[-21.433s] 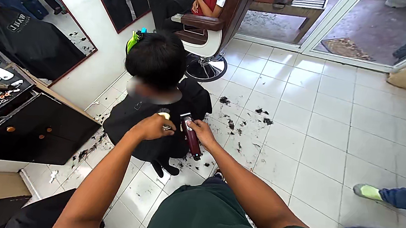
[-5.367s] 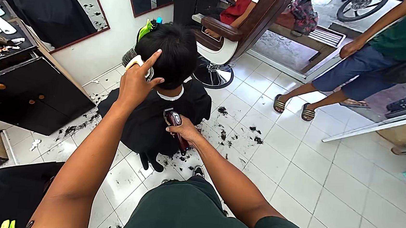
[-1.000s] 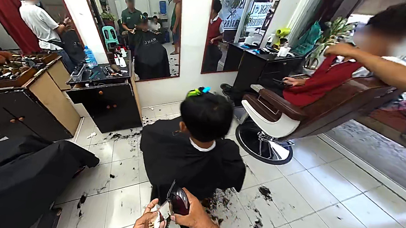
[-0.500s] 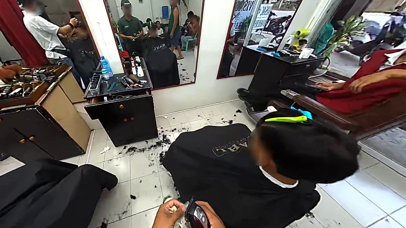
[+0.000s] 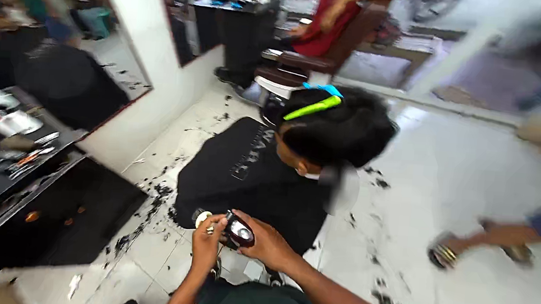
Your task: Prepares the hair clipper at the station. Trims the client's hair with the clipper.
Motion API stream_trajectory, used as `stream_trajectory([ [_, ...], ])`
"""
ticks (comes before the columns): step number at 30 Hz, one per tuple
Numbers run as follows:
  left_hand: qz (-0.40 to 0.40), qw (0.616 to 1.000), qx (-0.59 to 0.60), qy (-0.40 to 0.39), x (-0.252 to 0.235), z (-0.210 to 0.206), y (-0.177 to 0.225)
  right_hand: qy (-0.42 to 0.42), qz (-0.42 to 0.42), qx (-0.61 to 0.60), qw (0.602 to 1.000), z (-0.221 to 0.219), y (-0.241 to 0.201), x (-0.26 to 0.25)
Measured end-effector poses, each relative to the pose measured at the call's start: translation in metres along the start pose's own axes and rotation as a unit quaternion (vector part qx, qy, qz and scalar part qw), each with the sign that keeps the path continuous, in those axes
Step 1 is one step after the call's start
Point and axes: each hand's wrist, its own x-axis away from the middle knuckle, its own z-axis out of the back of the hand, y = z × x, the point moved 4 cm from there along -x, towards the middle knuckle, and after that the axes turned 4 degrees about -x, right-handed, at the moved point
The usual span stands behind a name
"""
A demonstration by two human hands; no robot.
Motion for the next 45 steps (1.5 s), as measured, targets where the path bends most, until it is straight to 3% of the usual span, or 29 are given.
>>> stream_trajectory([
  [4, 0.009, 0.993, 0.008, -0.118, -0.048, 0.021, -0.010, 0.065, -0.063, 0.003, 0.996, -0.010, -0.019, -0.020],
  [8, 0.154, 0.953, 0.086, -0.245, -0.079, 0.048, -0.027, 0.132, -0.070, -0.057, 0.987, -0.038, -0.034, -0.038],
  [10, 0.224, 0.926, 0.112, -0.282, -0.085, 0.058, -0.032, 0.161, -0.078, -0.088, 0.980, -0.052, -0.041, -0.041],
  [16, 0.269, 0.883, 0.136, -0.359, -0.093, 0.058, -0.037, 0.185, -0.166, -0.082, 0.965, -0.070, -0.050, -0.027],
  [22, 0.374, 0.780, 0.216, -0.454, -0.086, 0.027, -0.039, 0.295, -0.079, -0.155, 0.940, -0.060, -0.046, -0.008],
  [24, 0.355, 0.779, 0.198, -0.476, -0.086, 0.019, -0.030, 0.328, -0.052, -0.192, 0.923, -0.056, -0.047, -0.005],
  [28, 0.175, 0.867, 0.055, -0.464, -0.089, 0.002, -0.003, 0.369, -0.069, -0.240, 0.895, -0.050, -0.042, 0.004],
  [30, 0.092, 0.896, 0.010, -0.434, -0.094, -0.005, 0.004, 0.376, -0.088, -0.225, 0.894, -0.047, -0.040, 0.010],
  [33, 0.052, 0.917, 0.013, -0.394, -0.105, -0.012, 0.015, 0.360, -0.166, -0.149, 0.906, -0.040, -0.040, 0.018],
  [37, 0.017, 0.899, 0.003, -0.437, -0.121, -0.017, 0.024, 0.337, -0.262, -0.093, 0.899, -0.034, -0.043, 0.013],
  [45, -0.043, 0.830, -0.056, -0.554, -0.168, -0.019, 0.033, 0.433, -0.240, -0.136, 0.858, -0.022, -0.065, -0.023],
])
